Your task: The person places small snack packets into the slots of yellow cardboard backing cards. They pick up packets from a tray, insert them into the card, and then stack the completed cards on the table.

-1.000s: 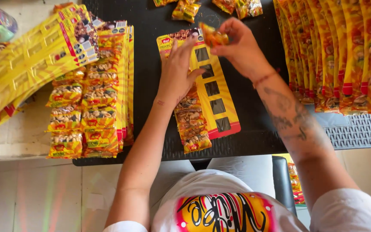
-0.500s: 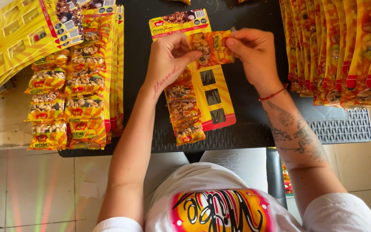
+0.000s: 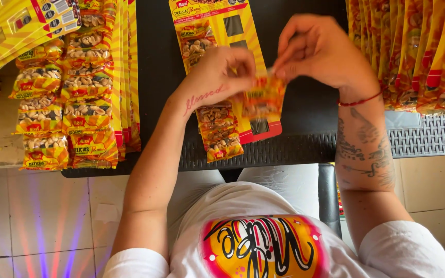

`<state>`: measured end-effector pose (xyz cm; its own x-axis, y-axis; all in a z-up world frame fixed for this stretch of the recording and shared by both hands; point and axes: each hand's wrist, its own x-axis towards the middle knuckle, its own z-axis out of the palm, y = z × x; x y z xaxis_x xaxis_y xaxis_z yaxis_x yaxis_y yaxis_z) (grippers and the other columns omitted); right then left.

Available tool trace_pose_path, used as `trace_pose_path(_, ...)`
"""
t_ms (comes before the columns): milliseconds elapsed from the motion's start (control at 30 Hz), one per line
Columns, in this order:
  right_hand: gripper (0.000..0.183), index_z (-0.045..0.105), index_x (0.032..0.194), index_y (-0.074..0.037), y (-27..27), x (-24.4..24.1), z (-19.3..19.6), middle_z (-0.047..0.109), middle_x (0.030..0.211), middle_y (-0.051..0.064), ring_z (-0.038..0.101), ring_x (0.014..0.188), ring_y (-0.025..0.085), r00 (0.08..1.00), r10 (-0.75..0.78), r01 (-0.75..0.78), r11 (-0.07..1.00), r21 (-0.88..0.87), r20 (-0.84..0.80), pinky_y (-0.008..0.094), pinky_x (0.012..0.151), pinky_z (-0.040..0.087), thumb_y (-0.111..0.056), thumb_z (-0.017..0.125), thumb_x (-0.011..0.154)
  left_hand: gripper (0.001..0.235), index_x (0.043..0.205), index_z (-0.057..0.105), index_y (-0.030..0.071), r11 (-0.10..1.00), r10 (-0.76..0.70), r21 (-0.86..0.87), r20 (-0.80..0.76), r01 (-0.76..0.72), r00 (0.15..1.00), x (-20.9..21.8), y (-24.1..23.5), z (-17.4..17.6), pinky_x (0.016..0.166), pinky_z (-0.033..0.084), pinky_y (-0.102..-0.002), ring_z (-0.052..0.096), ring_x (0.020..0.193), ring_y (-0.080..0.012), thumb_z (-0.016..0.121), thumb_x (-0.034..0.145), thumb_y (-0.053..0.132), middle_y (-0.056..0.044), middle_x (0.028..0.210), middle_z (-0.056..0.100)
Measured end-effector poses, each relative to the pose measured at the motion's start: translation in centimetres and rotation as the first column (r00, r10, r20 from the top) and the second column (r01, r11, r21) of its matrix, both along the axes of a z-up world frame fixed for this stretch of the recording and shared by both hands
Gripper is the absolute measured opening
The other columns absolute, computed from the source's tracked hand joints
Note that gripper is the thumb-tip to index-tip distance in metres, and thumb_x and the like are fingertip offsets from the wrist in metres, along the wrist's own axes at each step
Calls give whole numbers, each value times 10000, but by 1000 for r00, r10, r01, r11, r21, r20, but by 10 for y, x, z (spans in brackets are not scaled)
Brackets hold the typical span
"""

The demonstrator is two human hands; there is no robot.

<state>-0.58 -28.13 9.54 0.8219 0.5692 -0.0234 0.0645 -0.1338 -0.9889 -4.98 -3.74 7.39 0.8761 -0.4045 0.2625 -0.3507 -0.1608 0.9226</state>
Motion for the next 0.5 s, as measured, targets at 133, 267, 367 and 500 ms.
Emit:
trace_pose_path(133,344,597,964,7,8,-1,-12,763,804,242,775,702,265,854,348,-445,874,-196,-386,359,602,669,75,824,715,115,916,701,-6,883,-211,149,-721,445,660,-11,-8,3,549,640,-260,782,644,-213,667,959,95,-182,853,793)
trace_pose_path(267,289,592,925,104,37,-11,-19,728,819,316,764,671,376,873,353,-486,691,-535,-338,476,588,645,143,802,729,299,1145,681,-112,824,-135,204,-835,528,534,-14,-16,-20,555,665,-291,776,650,-234,642,989,140,-199,800,764)
trace_pose_path(367,274,631,890,62,38,-7,-46,724,769,259,749,611,341,910,369,-403,682,-610,-189,433,505,623,75,846,719,205,895,760,0,753,-14,450,-718,480,696,-14,-24,-32,439,618,-251,740,530,-191,659,957,166,-145,682,751)
trace_pose_path(500,277,651,867,12,38,-10,-47,734,753,184,735,623,306,916,402,-290,649,-703,-8,415,495,590,-21,873,705,238,721,770,141,501,26,741,-529,447,848,-4,-35,-46,649,642,-345,751,605,-246,763,901,297,-31,638,728)
